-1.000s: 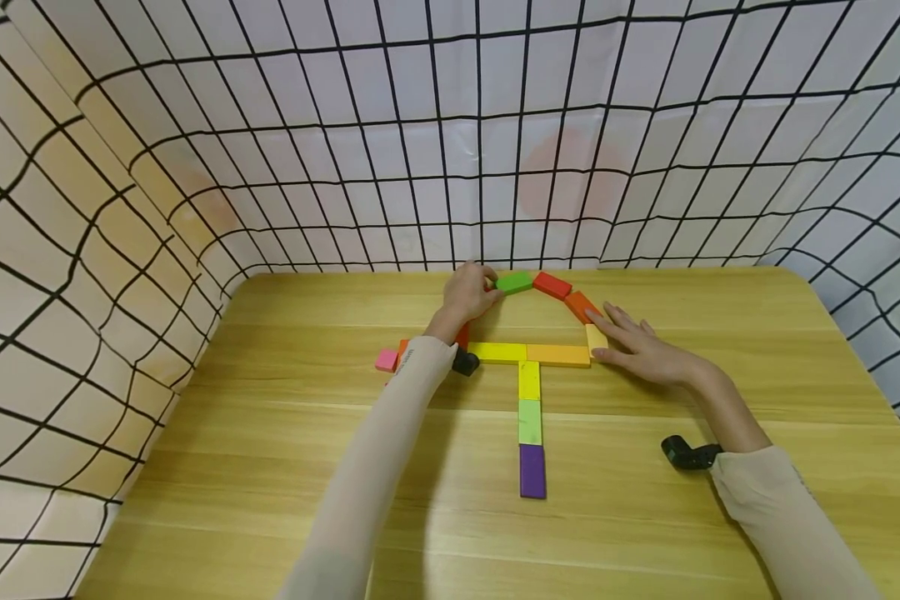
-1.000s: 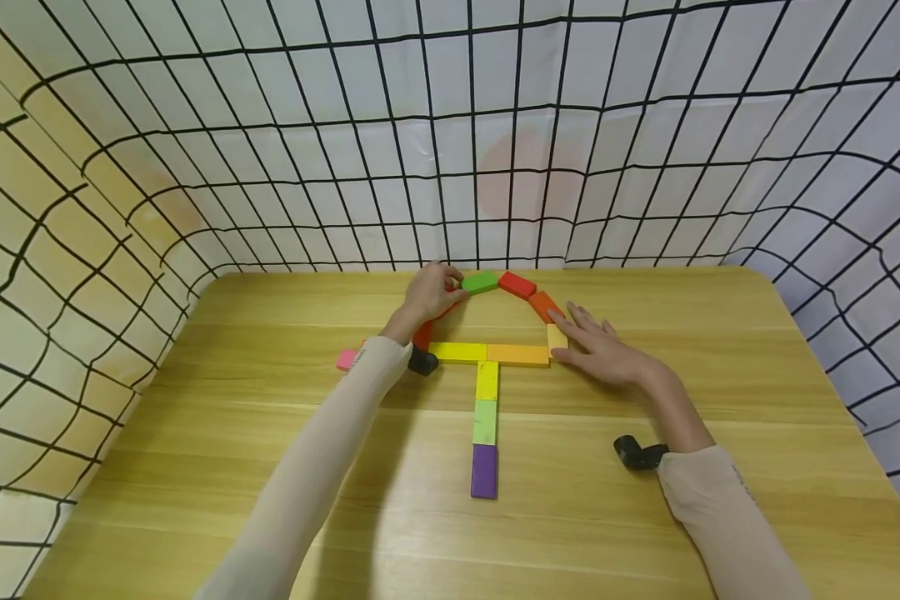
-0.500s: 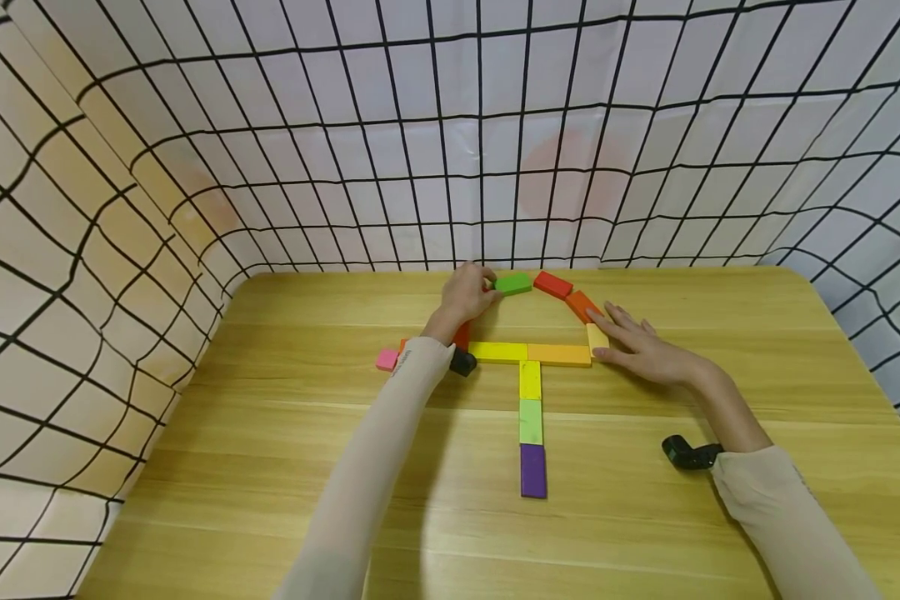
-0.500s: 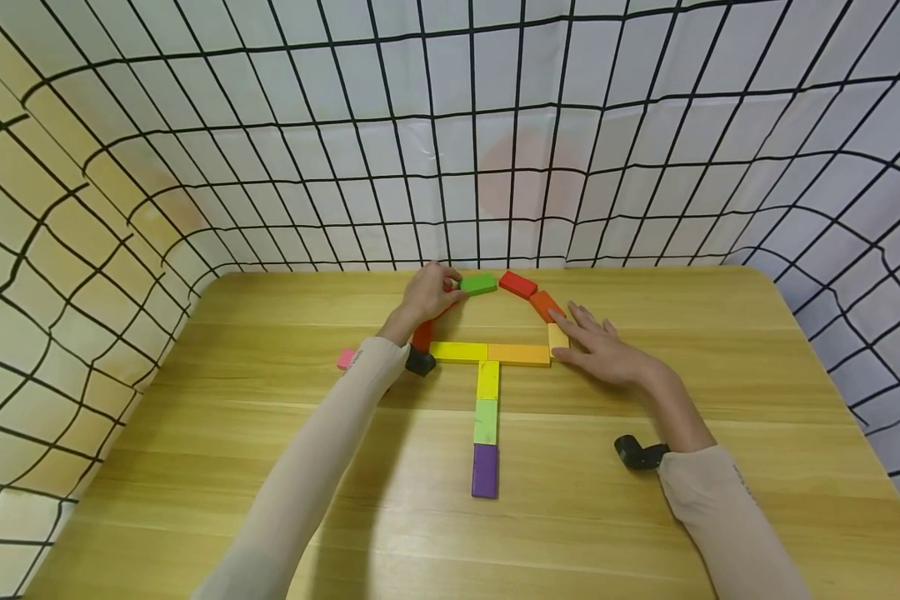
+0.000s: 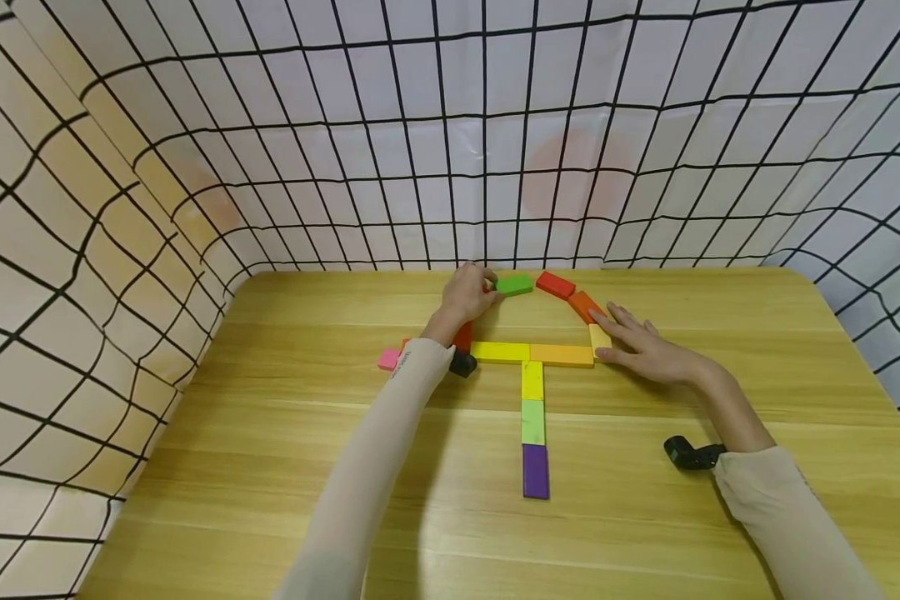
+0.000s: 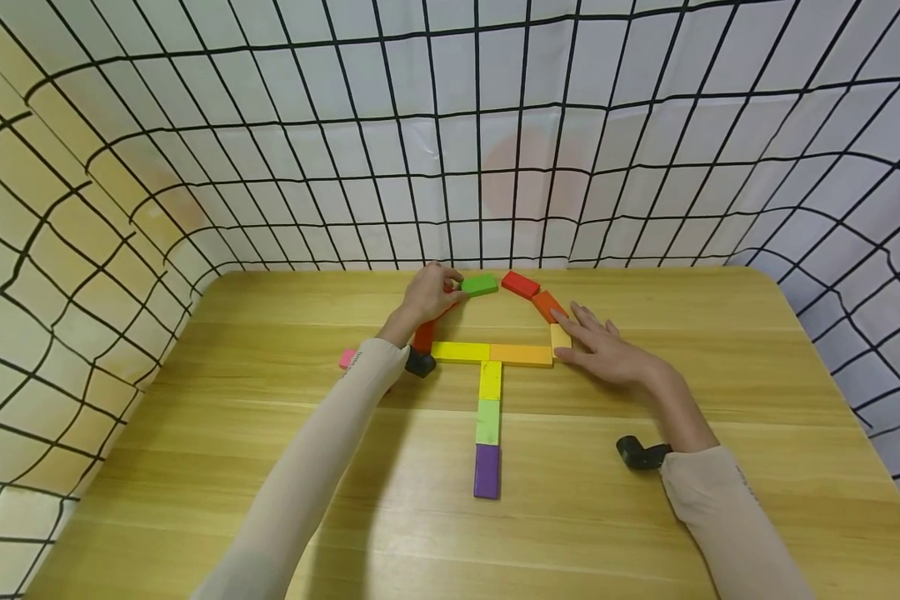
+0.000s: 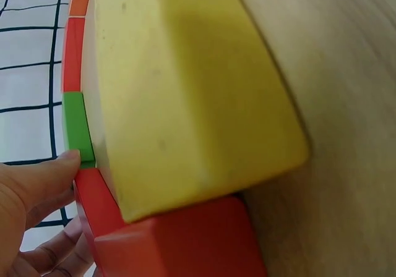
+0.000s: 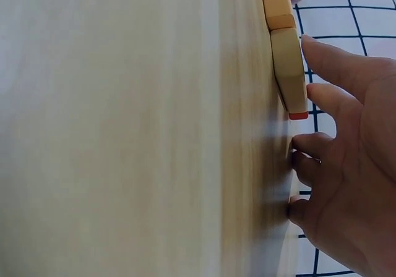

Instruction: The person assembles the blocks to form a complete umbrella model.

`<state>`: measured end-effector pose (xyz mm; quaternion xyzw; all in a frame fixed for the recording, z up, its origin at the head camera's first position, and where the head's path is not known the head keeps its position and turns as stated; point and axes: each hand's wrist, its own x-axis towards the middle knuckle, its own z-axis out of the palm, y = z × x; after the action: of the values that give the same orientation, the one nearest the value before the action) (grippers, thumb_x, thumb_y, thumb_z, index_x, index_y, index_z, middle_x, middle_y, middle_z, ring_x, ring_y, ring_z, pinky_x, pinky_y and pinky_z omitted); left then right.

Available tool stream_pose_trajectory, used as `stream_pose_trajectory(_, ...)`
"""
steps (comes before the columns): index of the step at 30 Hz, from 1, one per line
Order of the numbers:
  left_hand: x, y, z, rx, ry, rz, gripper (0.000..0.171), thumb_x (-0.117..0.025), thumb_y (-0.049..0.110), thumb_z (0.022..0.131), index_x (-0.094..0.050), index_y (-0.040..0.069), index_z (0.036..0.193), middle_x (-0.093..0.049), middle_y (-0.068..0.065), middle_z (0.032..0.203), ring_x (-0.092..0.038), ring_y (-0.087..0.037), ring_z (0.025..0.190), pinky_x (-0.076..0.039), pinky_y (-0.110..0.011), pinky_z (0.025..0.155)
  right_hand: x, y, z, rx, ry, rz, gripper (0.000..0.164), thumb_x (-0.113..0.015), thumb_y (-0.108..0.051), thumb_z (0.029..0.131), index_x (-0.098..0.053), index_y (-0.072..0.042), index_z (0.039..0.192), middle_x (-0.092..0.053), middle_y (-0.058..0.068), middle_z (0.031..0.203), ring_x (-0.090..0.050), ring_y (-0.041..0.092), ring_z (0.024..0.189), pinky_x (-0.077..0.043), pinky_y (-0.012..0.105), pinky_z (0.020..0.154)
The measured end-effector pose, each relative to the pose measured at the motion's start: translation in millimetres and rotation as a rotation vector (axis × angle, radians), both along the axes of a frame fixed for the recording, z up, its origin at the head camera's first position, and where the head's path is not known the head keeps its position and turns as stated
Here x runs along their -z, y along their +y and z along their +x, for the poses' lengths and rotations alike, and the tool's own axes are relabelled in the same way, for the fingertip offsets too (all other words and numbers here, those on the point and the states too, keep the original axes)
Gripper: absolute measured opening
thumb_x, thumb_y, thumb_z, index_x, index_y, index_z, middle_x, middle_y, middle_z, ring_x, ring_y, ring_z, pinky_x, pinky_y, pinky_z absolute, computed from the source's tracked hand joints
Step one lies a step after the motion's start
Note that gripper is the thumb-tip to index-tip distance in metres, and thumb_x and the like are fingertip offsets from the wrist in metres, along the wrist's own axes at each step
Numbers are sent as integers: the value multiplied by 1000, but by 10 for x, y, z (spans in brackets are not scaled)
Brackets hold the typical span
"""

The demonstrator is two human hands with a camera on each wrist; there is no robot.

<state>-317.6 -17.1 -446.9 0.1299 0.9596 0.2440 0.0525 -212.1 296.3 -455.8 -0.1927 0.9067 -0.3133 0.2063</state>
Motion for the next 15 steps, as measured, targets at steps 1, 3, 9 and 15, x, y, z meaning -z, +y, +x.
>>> stream_pose_trajectory(1, -1, 0, 2, -2, -3, 3, 36, -73, 27, 98, -72, 9, 130, -64, -10, 120, -60, -21, 105, -52, -29, 82, -2, -1, 0, 0, 2, 0, 76, -52, -42, 108, -13, -16, 168, 11, 23, 173, 14, 47, 159, 11, 71, 123)
stream_pose_trajectory(3, -2, -2, 4, -6, -7, 5, 36, -73, 26, 98, -72, 9, 130, -64, -9, 121, -60, -21, 106, -52, -29, 83, -6, -3, 1, -1, 6, -1, 76, -52, -42, 108, -13, -15, 168, 10, 24, 173, 14, 47, 159, 11, 71, 123)
stream_pose_trajectory(9, -11, -28, 11, 7, -20, 30, 37, -69, 28, 101, -70, 7, 132, -64, -11, 127, -61, -22, 111, -54, -32, 90, -16, -8, 11, -1, 7, -6, 76, -52, -40, 108, -14, -14, 167, 10, 25, 173, 14, 48, 158, 11, 71, 123)
stream_pose_trajectory(15, -29, -109, 15, 33, -59, 147, 34, -58, 24, 107, -69, 3, 132, -65, -16, 135, -65, -29, 121, -57, -40, 101, -33, -9, 4, 6, 11, -17, 77, -50, -40, 109, -10, -15, 168, 8, 25, 173, 12, 49, 159, 10, 73, 123)
